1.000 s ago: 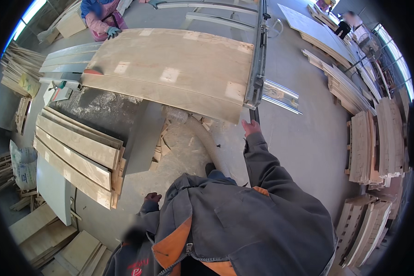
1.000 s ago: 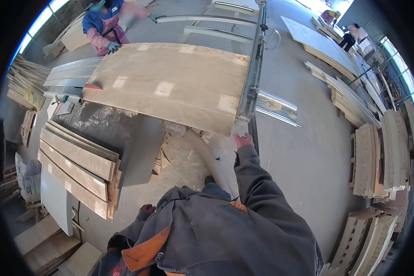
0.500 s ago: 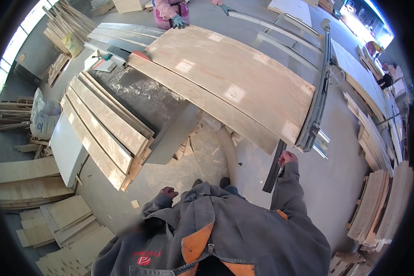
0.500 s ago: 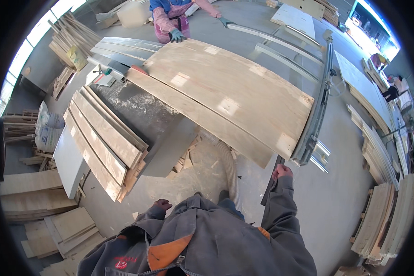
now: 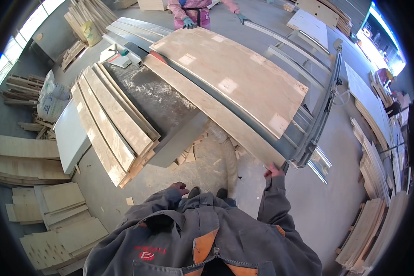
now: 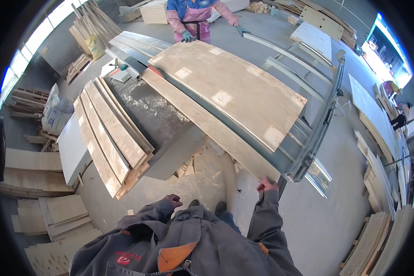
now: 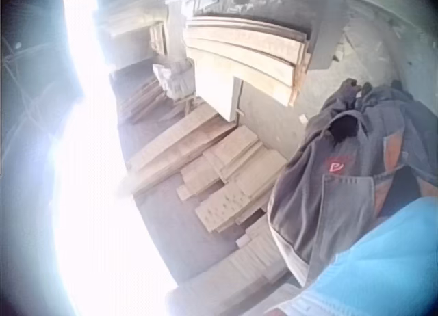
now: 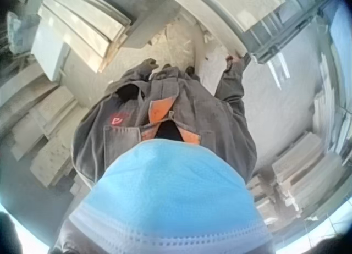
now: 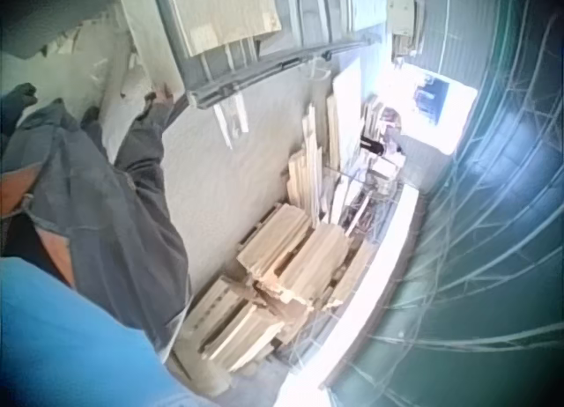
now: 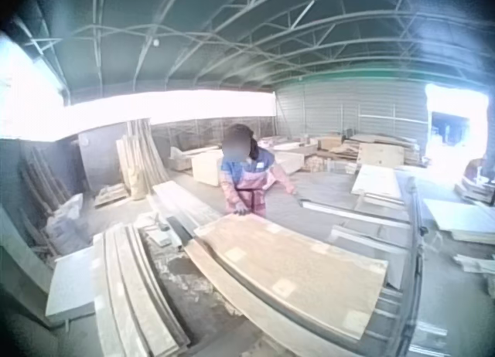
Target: The person repeatedly picks up wooden planks from a stack, moves them toward a table saw, and places them back down. The person does not operate the saw or cut the wood during the clip.
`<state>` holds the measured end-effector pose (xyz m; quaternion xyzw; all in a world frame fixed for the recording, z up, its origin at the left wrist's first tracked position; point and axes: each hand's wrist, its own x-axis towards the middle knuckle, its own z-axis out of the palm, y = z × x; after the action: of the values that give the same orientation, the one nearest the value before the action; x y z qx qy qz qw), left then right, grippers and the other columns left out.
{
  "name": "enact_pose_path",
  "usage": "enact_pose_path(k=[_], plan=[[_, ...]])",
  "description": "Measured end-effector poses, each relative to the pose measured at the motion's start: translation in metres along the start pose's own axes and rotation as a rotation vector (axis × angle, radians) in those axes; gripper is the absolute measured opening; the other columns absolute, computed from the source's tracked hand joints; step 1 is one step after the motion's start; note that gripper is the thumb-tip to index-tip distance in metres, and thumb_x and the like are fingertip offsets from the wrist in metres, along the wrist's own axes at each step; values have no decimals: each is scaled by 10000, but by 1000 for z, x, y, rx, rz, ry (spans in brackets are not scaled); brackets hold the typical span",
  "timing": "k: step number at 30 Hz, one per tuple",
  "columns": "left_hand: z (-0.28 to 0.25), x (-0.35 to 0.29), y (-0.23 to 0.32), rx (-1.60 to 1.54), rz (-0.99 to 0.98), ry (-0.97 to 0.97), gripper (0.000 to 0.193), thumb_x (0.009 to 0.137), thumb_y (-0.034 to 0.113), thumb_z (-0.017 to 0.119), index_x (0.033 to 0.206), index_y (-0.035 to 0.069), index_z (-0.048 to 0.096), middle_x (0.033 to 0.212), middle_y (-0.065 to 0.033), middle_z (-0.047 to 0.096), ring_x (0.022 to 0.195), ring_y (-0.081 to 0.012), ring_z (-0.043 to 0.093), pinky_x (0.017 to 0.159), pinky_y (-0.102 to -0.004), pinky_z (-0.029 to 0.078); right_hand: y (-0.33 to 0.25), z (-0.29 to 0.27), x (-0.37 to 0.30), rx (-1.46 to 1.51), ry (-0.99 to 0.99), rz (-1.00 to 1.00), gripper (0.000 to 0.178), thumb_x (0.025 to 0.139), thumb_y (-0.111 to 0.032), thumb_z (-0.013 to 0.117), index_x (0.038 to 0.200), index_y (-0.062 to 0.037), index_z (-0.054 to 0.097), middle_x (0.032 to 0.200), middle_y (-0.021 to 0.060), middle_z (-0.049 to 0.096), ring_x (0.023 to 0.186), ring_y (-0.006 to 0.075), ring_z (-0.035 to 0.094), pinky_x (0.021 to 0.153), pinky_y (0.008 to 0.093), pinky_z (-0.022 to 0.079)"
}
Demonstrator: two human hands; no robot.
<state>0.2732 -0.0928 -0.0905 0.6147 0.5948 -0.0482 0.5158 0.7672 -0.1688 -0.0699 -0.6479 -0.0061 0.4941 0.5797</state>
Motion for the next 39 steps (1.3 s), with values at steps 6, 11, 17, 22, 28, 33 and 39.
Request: enact_pose_path(k=[6,11,17,22,28,33,39], plan=[[-1,-5,42,-267,29,-58,573,734,360,697,1150,-8,558,1090,-153,617,992,-246,599,868,-316,472,-25,-76,-94,91,14,-128,220,857,-147,594,1053,-88,513,702,8,511,446,65,359,417,248,374],[-10,-10,147,-729,24,-442,763,803,381,650,1375,33,285,1220,-97,509,1071,-170,540,801,-335,461,-43,-146,-191,-27,133,-93,337,867,-183,581,1173,-143,447,780,35,537,394,51,311,358,218,316],[37,43,215,-1178,68,-640,687,775,395,692,1335,149,378,1140,-9,557,1014,-148,536,780,-332,453,-14,-235,-239,-451,199,196,552,787,-415,640,1140,3,562,983,153,610,830,243,586,754,341,474],[18,34,225,-1408,91,-566,403,809,317,671,1148,163,518,1046,50,590,946,-102,547,771,-309,449,16,-188,-232,-911,81,-512,564,787,-496,610,1130,-48,576,1072,194,599,1054,285,530,923,376,420],[-76,-20,199,-1533,223,-464,369,831,281,634,1166,169,528,1063,44,583,992,-126,527,867,-323,398,-25,-44,-229,-512,56,-32,569,734,-311,660,1219,-79,475,1025,138,568,843,228,523,738,337,422],[-191,-48,160,-1653,540,-326,444,828,324,620,1211,128,510,1157,1,569,1044,-160,525,910,-376,402,-30,30,-184,-139,-656,166,578,629,-157,700,1152,-21,496,968,108,597,769,257,614,624,378,535],[-364,-64,99,-1386,470,557,661,824,224,632,1364,15,313,1322,-146,456,1188,-251,468,939,-355,406,-30,263,-209,-356,-848,127,340,820,-111,569,1138,-7,506,966,103,609,881,227,611,714,388,523]])
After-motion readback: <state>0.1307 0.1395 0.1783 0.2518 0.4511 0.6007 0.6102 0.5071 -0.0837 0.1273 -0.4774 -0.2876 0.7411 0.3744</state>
